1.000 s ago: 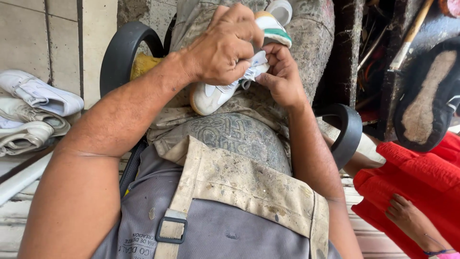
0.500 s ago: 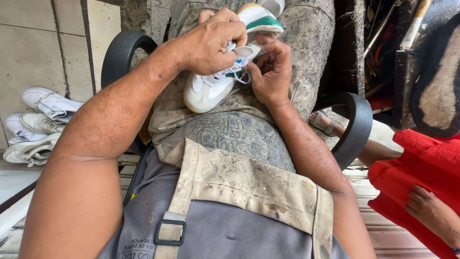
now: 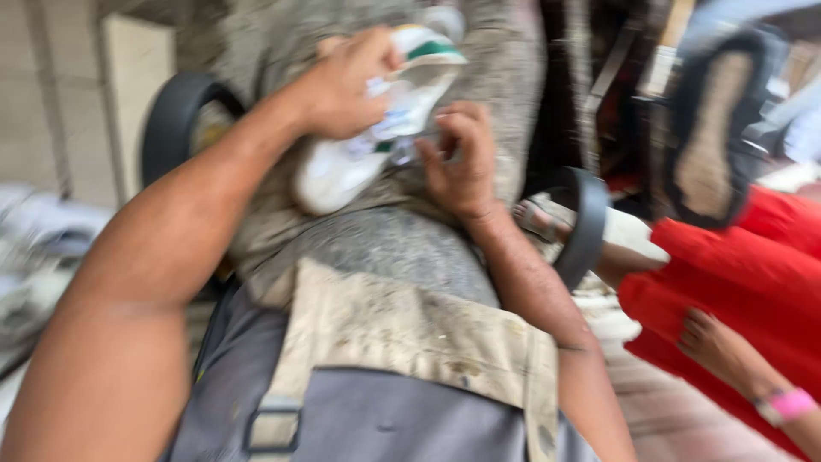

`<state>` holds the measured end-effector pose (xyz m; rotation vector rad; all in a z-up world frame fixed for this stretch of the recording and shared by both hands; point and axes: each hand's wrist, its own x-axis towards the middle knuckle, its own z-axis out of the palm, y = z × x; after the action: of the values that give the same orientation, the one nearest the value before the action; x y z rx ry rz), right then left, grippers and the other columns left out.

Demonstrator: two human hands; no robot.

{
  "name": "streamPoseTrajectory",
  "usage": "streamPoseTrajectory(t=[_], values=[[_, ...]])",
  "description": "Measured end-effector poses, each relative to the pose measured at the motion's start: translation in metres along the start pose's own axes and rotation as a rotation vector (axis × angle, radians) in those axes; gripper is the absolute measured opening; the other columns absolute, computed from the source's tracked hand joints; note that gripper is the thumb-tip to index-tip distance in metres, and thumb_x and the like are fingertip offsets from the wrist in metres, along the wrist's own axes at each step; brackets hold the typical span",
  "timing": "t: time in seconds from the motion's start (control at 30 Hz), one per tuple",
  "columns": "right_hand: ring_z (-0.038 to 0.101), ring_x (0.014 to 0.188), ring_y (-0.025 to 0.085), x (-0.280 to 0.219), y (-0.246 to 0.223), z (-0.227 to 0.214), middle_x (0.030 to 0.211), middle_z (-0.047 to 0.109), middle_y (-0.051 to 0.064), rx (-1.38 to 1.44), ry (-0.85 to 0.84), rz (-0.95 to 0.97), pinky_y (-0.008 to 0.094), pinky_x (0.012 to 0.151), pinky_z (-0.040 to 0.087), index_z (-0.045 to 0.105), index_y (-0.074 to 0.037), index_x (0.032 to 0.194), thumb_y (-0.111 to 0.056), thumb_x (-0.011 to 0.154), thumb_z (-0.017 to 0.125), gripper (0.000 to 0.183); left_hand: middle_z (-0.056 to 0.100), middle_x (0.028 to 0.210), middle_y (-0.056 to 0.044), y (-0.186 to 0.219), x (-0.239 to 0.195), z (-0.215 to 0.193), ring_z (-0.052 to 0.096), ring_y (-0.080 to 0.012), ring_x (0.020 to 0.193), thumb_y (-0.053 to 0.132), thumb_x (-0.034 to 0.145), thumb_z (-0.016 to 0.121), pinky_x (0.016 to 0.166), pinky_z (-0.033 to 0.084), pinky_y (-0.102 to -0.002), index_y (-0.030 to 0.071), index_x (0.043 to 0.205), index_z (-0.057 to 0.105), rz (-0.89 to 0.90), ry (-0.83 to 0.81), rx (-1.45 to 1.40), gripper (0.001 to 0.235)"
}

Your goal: Handling shoe laces and painting the white logos and midsoles of sneakers using a small brush

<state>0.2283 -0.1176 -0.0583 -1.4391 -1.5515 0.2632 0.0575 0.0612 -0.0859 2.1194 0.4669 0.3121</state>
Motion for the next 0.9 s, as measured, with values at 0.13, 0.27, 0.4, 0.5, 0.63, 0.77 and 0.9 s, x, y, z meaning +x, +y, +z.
streamPoseTrajectory(t=[0.13,0.27,0.4,0.5,0.63,0.77,0.9], values=[[0.053,0.071,0.023,0.016,-0.001,-0.084,0.103,0.061,0.015,-0.181,-0.002,0.105,0.035,0.066,0.046,0.059,-0.005,0.108,-0.009,0.096,0.072,0.018,0.066,0.101,-0.01,-0.003,0.005,-0.005,0.064,-0.0358,0.101,0.022,0.084,0.061,0.095,0.041,-0.048,0.008,0.119,0.053,-0.001,-0.005,0.088,0.039],[0.058,0.065,0.016,0.028,0.046,-0.175,0.08,0.064,0.006,-0.556,0.21,0.205,0.03,0.057,0.052,0.062,-0.007,0.092,0.008,0.087,0.066,0.016,0.07,0.085,-0.001,0.024,0.001,-0.025,0.065,-0.0258,0.091,0.018,0.08,0.058,0.107,0.035,-0.044,0.003,0.118,0.045,-0.178,-0.093,0.045,0.043],[0.061,0.072,0.022,0.061,0.084,-0.209,0.088,0.069,0.007,-0.803,-0.007,0.366,0.038,0.064,0.047,0.067,-0.009,0.094,-0.007,0.09,0.077,0.011,0.07,0.089,-0.003,0.022,0.002,-0.023,0.064,-0.0257,0.094,0.018,0.078,0.059,0.111,0.034,-0.043,0.005,0.118,0.047,-0.221,-0.1,0.052,0.044],[0.066,0.092,0.031,0.08,0.125,-0.204,0.1,0.074,0.008,-0.928,-0.143,0.579,0.047,0.079,0.049,0.074,-0.014,0.102,-0.032,0.091,0.078,0.022,0.072,0.09,-0.001,0.017,0.001,-0.02,0.065,-0.0278,0.097,0.02,0.077,0.062,0.109,0.034,-0.043,0.006,0.119,0.048,-0.206,-0.088,0.08,0.046],[0.064,0.085,0.041,0.085,0.164,-0.201,0.088,0.071,0.013,-0.991,-0.193,0.706,0.053,0.076,0.051,0.066,-0.019,0.089,-0.025,0.074,0.069,0.017,0.077,0.093,-0.003,0.019,0.004,-0.021,0.067,-0.0303,0.101,0.021,0.078,0.063,0.105,0.039,-0.044,0.005,0.118,0.049,-0.22,-0.074,0.068,0.046],[0.068,0.079,0.032,0.094,0.112,-0.2,0.088,0.076,0.011,-0.849,-0.181,0.873,0.047,0.073,0.055,0.065,-0.016,0.09,-0.012,0.073,0.064,0.018,0.075,0.091,-0.003,0.017,0.002,-0.02,0.067,-0.0317,0.101,0.022,0.078,0.063,0.104,0.041,-0.046,0.003,0.118,0.05,-0.23,-0.086,0.076,0.046],[0.067,0.087,0.046,0.072,0.057,-0.208,0.094,0.073,0.02,-0.852,-0.311,0.965,0.053,0.075,0.051,0.063,-0.012,0.099,-0.021,0.079,0.067,0.022,0.073,0.096,-0.008,0.023,0.001,-0.022,0.064,-0.0371,0.105,0.021,0.079,0.062,0.1,0.043,-0.046,0.004,0.118,0.05,-0.248,-0.069,0.097,0.044]])
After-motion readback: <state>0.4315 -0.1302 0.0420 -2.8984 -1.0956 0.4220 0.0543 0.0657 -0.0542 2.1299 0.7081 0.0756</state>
